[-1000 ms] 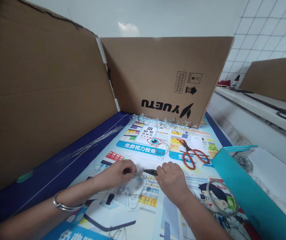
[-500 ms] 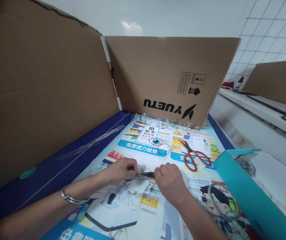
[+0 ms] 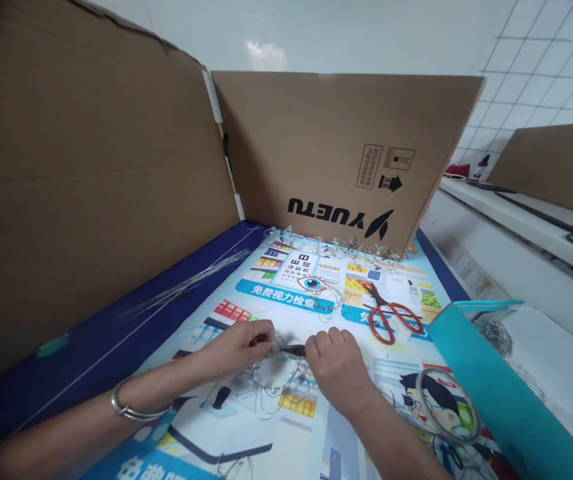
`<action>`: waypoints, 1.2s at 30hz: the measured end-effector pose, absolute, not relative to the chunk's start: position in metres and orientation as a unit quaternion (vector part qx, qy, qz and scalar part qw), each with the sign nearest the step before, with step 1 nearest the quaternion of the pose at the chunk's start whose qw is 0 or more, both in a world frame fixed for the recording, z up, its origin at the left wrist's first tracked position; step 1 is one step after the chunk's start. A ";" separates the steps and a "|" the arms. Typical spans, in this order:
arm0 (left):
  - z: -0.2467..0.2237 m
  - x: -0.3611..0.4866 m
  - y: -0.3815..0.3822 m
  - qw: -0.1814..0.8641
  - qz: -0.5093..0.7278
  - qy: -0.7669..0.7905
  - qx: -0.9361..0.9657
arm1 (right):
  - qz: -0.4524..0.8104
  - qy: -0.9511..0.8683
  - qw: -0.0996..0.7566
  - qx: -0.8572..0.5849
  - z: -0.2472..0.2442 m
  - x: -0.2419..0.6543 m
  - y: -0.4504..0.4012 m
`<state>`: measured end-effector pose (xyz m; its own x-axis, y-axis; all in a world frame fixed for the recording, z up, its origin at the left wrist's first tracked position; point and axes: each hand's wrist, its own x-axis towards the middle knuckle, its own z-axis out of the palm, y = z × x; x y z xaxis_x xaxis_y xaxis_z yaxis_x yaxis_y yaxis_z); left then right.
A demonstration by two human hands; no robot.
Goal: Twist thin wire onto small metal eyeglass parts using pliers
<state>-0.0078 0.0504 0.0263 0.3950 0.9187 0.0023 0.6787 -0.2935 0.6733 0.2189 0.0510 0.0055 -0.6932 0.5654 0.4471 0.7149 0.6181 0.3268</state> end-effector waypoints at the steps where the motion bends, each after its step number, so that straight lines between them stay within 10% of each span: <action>1: 0.027 -0.008 0.050 0.303 0.201 0.512 0.778 | -0.247 -0.887 0.151 -0.360 0.005 0.219 0.051; 36: 0.028 -0.009 0.046 0.277 0.190 0.491 0.804 | -0.195 -0.893 0.145 -0.380 0.007 0.219 0.047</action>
<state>-0.0093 0.0464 0.0283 0.4464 0.8942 0.0334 0.6842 -0.3652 0.6313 0.2186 0.0473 0.0068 -0.6699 0.6214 0.4064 0.7342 0.6360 0.2378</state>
